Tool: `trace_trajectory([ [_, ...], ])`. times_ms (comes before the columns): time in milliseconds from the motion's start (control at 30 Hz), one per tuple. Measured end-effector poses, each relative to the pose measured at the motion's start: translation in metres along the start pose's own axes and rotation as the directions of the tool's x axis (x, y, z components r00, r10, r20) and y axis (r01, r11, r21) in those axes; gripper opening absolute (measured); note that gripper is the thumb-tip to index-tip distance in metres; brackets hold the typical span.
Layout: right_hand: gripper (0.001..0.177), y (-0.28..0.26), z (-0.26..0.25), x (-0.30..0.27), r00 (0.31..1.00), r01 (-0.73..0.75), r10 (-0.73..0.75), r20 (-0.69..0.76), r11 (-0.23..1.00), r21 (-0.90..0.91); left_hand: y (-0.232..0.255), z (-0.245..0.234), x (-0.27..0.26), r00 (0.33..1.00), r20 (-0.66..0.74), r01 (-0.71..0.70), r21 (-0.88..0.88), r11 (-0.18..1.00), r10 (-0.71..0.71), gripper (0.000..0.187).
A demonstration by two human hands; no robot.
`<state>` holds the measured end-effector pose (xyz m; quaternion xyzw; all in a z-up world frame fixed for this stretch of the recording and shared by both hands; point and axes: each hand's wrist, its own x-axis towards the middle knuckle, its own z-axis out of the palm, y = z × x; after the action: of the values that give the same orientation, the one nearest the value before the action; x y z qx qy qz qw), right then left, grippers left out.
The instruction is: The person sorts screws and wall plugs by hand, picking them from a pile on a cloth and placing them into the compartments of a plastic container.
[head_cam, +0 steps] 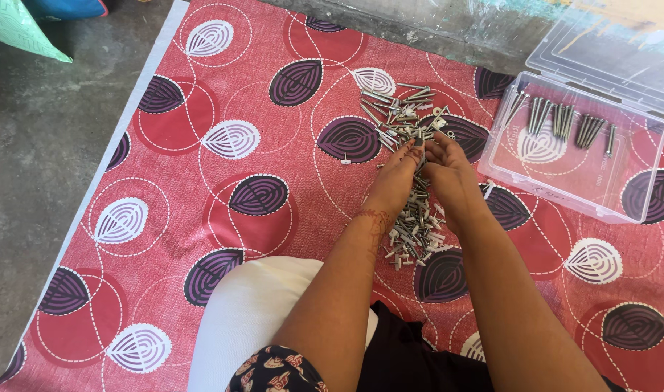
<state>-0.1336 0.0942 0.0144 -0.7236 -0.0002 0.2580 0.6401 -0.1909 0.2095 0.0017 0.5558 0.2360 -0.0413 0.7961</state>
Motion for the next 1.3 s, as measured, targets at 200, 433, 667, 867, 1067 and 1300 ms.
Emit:
trace_trajectory([
  [200,0.078,0.000,0.002,-0.011,0.999,0.035,-0.037,0.028,0.998,0.043,-0.006,-0.001,0.004,0.999,0.026,-0.033,-0.125,0.992,0.036,0.057],
  [433,0.076,0.002,0.004,-0.024,0.998,0.053,-0.057,0.026,0.991,0.125,-0.013,-0.003,0.013,1.000,0.031,0.003,-0.212,0.977,0.004,0.046],
  [667,0.074,-0.001,0.003,-0.034,0.996,0.077,-0.087,0.030,0.965,0.252,-0.013,-0.004,0.015,0.994,0.057,-0.071,-0.332,0.941,0.095,0.041],
  [867,0.075,-0.002,0.006,-0.038,0.992,0.108,-0.119,0.045,0.973,0.206,-0.010,-0.004,0.017,0.997,0.017,-0.057,-0.429,0.901,0.071,0.042],
  [1067,0.076,-0.006,0.008,-0.041,0.989,0.116,-0.138,0.062,0.954,0.276,-0.005,-0.003,0.010,0.994,0.001,-0.105,-0.315,0.943,0.111,0.045],
  [1300,0.075,-0.018,0.009,-0.042,0.995,0.043,-0.074,0.071,0.929,0.369,0.005,-0.001,0.004,0.993,0.022,-0.100,-0.343,0.934,0.114,0.048],
])
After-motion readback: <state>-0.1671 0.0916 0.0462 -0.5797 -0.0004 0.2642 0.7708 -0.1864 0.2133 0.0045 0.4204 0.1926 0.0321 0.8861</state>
